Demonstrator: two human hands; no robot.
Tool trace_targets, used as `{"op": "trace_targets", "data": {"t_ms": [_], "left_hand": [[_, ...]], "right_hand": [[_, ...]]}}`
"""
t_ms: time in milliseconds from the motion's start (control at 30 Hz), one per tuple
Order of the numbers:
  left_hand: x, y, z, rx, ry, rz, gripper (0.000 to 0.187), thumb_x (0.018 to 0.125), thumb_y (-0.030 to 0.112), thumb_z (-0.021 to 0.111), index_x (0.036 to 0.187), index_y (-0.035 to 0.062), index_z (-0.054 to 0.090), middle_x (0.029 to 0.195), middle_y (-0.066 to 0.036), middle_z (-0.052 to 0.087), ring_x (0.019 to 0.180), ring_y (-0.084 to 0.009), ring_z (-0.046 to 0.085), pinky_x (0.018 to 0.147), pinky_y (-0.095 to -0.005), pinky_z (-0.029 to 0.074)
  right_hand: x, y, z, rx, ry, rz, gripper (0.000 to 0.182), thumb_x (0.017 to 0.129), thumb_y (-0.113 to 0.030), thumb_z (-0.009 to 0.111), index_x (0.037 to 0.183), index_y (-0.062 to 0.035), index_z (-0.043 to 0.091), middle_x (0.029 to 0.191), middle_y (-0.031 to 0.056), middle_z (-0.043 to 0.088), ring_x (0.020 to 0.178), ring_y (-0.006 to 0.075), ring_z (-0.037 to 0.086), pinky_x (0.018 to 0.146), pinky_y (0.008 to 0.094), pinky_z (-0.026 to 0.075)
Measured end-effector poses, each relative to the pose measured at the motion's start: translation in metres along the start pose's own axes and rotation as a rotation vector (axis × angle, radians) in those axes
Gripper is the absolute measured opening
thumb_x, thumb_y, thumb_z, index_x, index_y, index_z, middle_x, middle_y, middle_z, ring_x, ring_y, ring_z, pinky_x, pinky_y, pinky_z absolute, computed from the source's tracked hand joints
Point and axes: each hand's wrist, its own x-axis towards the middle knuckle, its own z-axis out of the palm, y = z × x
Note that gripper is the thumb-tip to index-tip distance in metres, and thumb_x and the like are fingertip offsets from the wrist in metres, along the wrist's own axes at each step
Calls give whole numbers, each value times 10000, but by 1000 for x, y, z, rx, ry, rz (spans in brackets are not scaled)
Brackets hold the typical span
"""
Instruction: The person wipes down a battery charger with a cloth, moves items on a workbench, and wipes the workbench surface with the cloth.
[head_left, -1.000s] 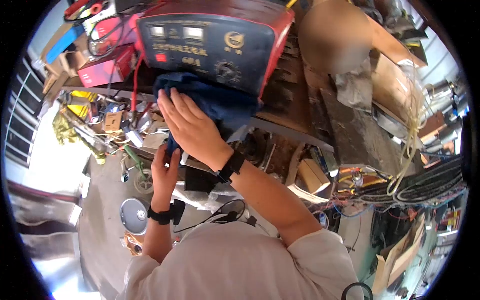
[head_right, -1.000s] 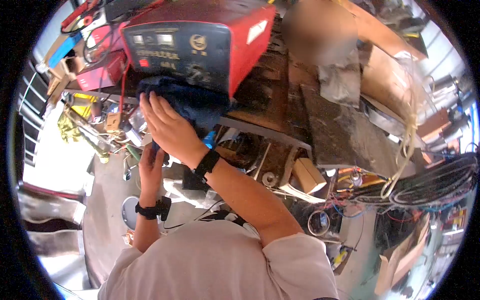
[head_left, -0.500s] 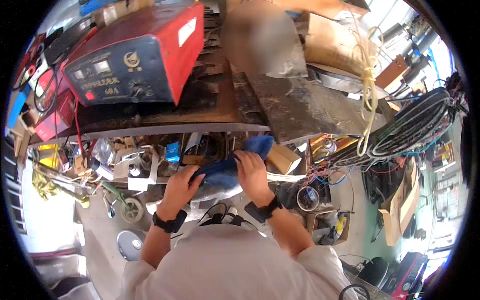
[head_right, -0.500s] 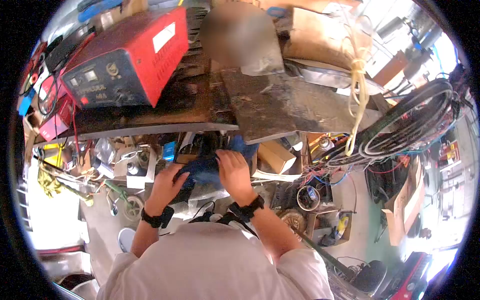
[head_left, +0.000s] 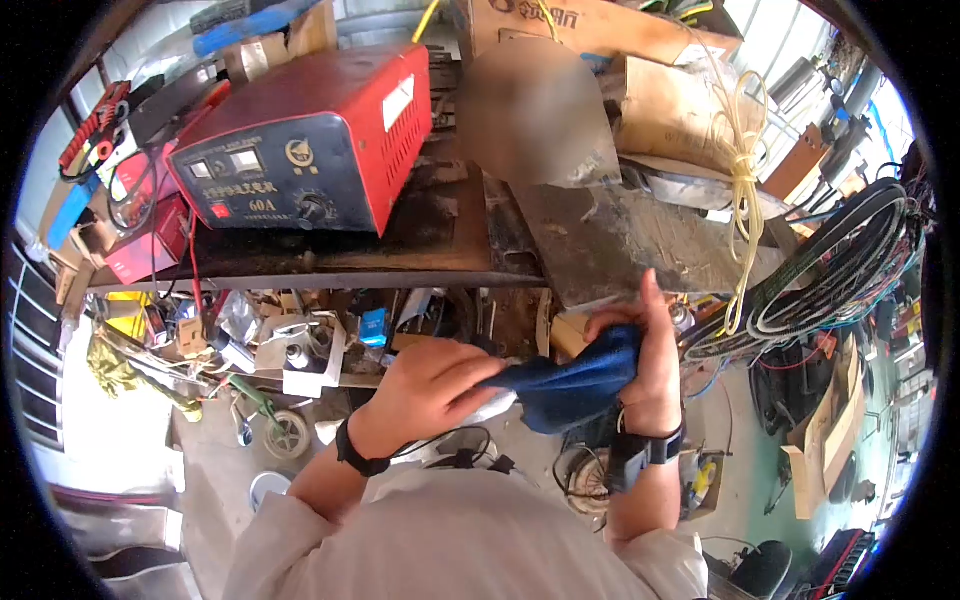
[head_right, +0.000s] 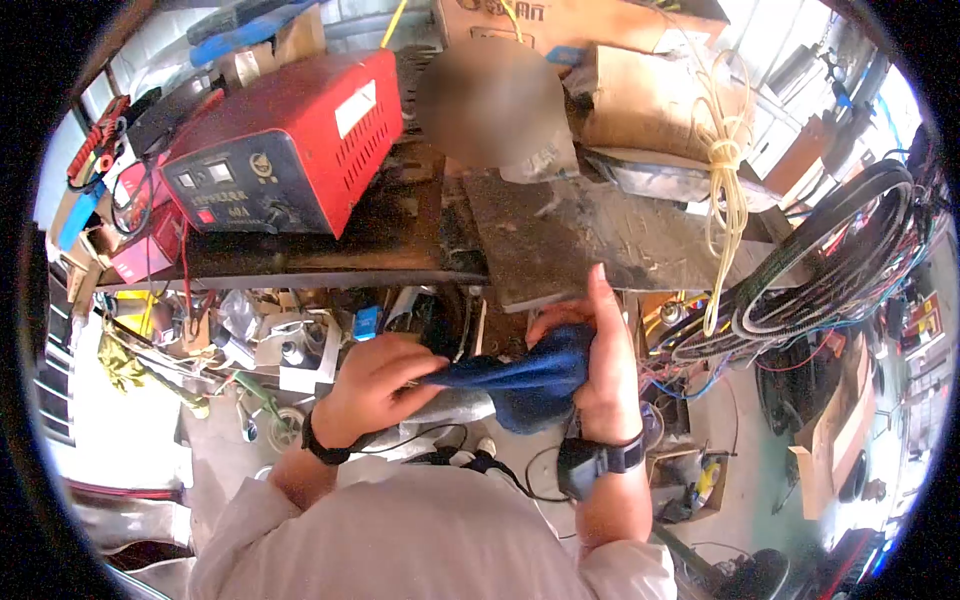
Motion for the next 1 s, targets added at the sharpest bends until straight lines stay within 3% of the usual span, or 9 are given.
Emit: {"op": "trace_targets", "data": {"t_ms": [67,100,200,333,467,633,833,867,1000], "left_hand": [[-4,2,-5,2,-56,-8,343,690,111,785,1002,78,646,879,-98,643,762,-292,627,636,-372,512],[-1,6,-10,14,-62,3,364,688,99,784,1022,69,642,914,-93,642,798,-284,629,654,-369,509],[4,4,-42,351,98,104,351,716,144,763,1040,76,645,1003,-70,637,837,-252,623,721,-356,490],[56,-3,-121,715,305,9,406,752,149,732,1135,72,622,1191,-110,575,1121,-318,540,946,-433,424],[91,-37,-141,680,250,-2,419,820,187,680,1213,72,592,1279,-123,539,1252,-315,459,1040,-411,366],[107,-68,-144,637,231,29,399,784,265,687,1105,42,605,1074,-141,615,1027,-352,560,904,-406,434],[115,-72,-139,663,244,7,375,772,250,702,1076,49,617,1056,-136,626,1017,-340,570,888,-397,445],[115,-72,-137,664,260,9,357,763,236,707,1058,55,620,1028,-130,630,998,-339,571,874,-403,449],[117,-75,-135,658,301,30,314,741,199,722,1015,73,632,973,-118,636,954,-339,577,843,-413,458]], "right_hand": [[7,1,1,67,-6,154,596,896,-540,514,742,29,606,587,151,593,538,203,567,540,277,459],[5,1,3,93,-39,101,493,893,-453,553,725,8,605,598,149,596,529,204,563,529,280,455],[6,2,0,-56,-68,-51,436,925,-354,509,750,31,613,576,123,592,540,185,575,542,285,457],[-11,8,26,-60,28,-159,430,922,-329,498,728,37,614,553,118,588,506,179,562,526,274,445],[-21,14,55,-98,45,-260,448,918,-331,488,701,39,616,541,116,586,488,172,551,518,273,434],[-22,33,78,-44,23,-362,422,934,-310,497,705,29,599,616,120,616,497,170,552,502,288,431],[-23,61,111,-24,-188,-398,468,973,-292,465,696,49,628,620,97,630,527,149,566,540,270,427],[-17,67,110,-90,-236,-342,425,973,-285,435,775,48,609,682,126,623,546,173,553,565,283,424],[-10,79,125,-99,-292,-326,537,981,-421,459,787,53,618,636,118,607,596,171,574,648,277,432]]}}
